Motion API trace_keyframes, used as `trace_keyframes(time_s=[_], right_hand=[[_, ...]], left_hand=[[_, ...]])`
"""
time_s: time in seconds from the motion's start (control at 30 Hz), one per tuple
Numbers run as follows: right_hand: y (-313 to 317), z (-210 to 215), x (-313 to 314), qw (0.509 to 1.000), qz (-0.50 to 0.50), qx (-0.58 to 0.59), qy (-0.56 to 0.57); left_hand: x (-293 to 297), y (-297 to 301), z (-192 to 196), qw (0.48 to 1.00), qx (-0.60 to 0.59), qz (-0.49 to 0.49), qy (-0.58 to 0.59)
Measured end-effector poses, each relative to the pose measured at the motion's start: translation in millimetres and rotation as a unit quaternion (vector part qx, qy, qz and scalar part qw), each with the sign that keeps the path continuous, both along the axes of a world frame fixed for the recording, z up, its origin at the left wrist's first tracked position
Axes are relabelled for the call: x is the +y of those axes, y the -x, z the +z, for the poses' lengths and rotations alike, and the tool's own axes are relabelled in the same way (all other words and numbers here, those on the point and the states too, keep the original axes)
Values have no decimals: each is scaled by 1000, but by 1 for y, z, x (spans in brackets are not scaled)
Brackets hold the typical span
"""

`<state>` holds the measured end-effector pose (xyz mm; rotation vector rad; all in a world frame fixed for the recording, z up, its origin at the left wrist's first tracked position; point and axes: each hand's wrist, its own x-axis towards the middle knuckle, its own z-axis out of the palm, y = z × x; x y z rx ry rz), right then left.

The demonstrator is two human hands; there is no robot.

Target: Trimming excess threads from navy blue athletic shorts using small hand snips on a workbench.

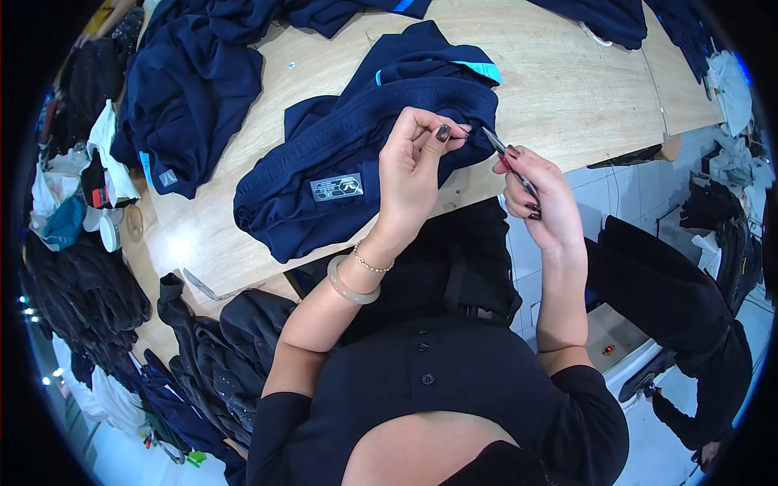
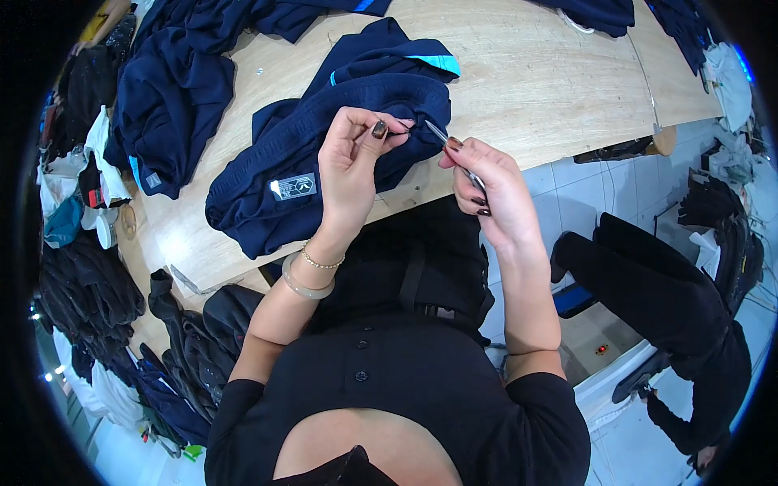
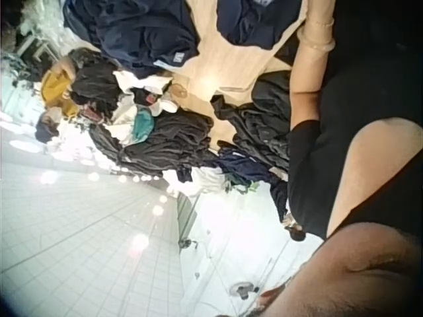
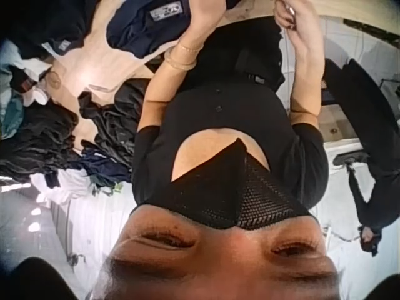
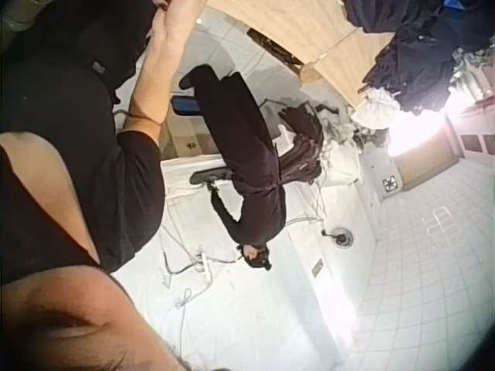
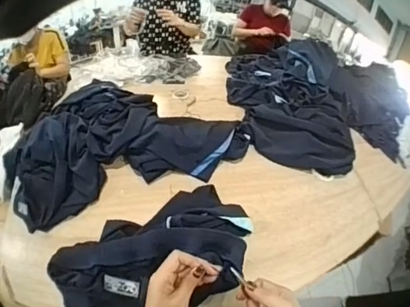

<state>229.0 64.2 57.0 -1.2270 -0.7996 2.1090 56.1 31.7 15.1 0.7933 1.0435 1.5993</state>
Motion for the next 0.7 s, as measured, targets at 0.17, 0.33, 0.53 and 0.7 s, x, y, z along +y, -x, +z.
trace_keyframes(time_s=[0.17, 0.33, 0.53, 0.7], right_hand=[[9, -6, 2, 999, -19, -38, 20], [12, -9, 3, 998, -35, -54, 6], [14, -10, 4, 998, -31, -55, 7], [13, -12, 5, 997, -33, -62, 8]], left_hand=[[-1, -1, -1, 1000, -11, -3, -8], [-3, -2, -3, 1000, -8, -4, -9], [-3, -3, -4, 1000, -8, -7, -3], [-4, -3, -5, 1000, -14, -9, 3]])
